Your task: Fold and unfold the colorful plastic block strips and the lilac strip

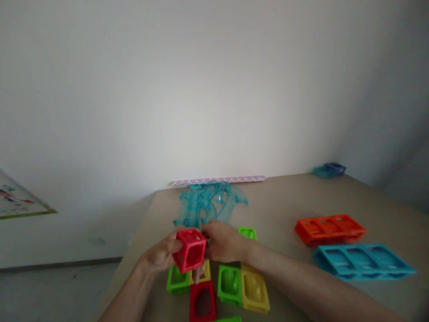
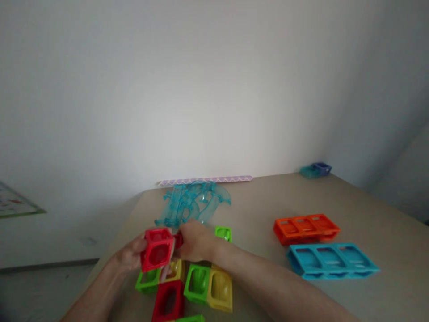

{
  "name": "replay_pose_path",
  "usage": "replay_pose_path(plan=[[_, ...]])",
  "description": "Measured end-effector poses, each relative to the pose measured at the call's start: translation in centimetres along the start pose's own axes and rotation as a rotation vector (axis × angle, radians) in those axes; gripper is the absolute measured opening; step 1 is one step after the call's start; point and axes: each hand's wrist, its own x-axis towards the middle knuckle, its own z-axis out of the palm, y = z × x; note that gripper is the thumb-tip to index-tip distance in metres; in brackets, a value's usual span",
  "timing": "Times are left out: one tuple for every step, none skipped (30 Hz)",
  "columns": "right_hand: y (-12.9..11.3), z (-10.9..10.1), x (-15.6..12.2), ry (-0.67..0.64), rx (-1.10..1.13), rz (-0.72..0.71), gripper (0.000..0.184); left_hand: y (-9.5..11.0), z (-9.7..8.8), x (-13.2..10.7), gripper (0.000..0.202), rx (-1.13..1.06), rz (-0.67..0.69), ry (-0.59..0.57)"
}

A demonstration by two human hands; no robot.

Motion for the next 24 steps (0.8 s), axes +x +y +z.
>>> replay_pose_path(plan=[[0.0,0.1,0.1,0.031,0.012,0.002,0.021,0.0,0.2,0.0,0.05,-0.03,-0.054,-0.035],[0.0,0.3,0.2,0.057,0.026,0.004,0.019,0.0,0.3,0.1,0.049,-0.072,-0.1,-0.076],[0.0,0.5,0.2,0.078,0.041,0.008,0.015,0.0,0.3,0.1,0.049,-0.104,-0.128,-0.103],[0.0,0.7,0.3,0.095,0.064,0.013,0.01,0.1,0.3,0.1,0.05,-0.111,-0.132,-0.109],[0.1,0.8,0.4,0.108,0.093,0.024,0.006,0.2,0.3,0.1,0.05,-0.112,-0.127,-0.111],[0.2,0.9,0.5,0.118,0.125,0.042,0.009,0.3,0.2,0.0,0.049,-0.113,-0.117,-0.118],[0.3,0.9,0.6,0.13,0.161,0.067,0.014,0.3,0.1,0.0,0.048,-0.114,-0.109,-0.125],[0.5,0.7,0.8,0.149,0.2,0.096,0.018,0.2,0.0,-0.1,0.046,-0.117,-0.101,-0.132],[0.7,0.3,1.0,0.173,0.24,0.126,0.022,0.1,0.0,-0.1,0.044,-0.12,-0.097,-0.136],[0.9,-0.2,1.2,0.199,0.283,0.15,0.024,0.0,-0.1,-0.1,0.044,-0.128,-0.088,-0.13],[1.0,-0.8,1.3,0.225,0.329,0.166,0.024,-0.1,-0.2,-0.1,0.045,-0.138,-0.073,-0.114],[1.1,-1.6,1.4,0.247,0.374,0.175,0.024,-0.2,-0.2,0.1,0.046,-0.146,-0.047,-0.087],[1.1,-2.3,1.4,0.265,0.413,0.178,0.024,-0.3,-0.2,0.4,0.048,-0.152,-0.001,-0.045],[1.0,-3.1,1.4,0.283,0.463,0.171,0.026,-0.4,-0.2,0.7,0.047,-0.153,0.065,0.017],[0.8,-3.8,1.3,0.301,0.532,0.15,0.029,-0.4,-0.2,1.0,0.045,-0.144,0.14,0.097],[0.6,-4.3,1.1,0.316,0.618,0.118,0.031,-0.4,-0.3,1.4,0.041,-0.125,0.216,0.186],[0.4,-4.8,0.9,0.325,0.713,0.079,0.032,-0.3,-0.3,1.8,0.037,-0.099,0.285,0.272],[0.1,-5.0,0.8,0.326,0.804,0.044,0.032,-0.3,-0.3,2.2,0.033,-0.071,0.344,0.347],[-0.1,-5.1,0.6,0.318,0.875,0.015,0.029,-0.3,-0.3,2.4,0.03,-0.039,0.386,0.403],[-0.2,-5.0,0.5,0.307,0.911,-0.006,0.026,-0.3,-0.4,2.6,0.027,-0.004,0.405,0.43],[-0.4,-4.7,0.5,0.29,0.9,-0.022,0.024,-0.4,-0.5,2.8,0.027,0.034,0.408,0.434],[-0.4,-4.4,0.4,0.278,0.864,-0.041,0.021,-0.5,-0.5,2.8,0.028,0.074,0.402,0.428],[-0.4,-4.1,0.4,0.273,0.811,-0.065,0.018,-0.6,-0.6,2.8,0.029,0.112,0.39,0.418],[-0.4,-3.8,0.4,0.274,0.755,-0.095,0.016,-0.6,-0.6,2.8,0.03,0.145,0.378,0.405]])
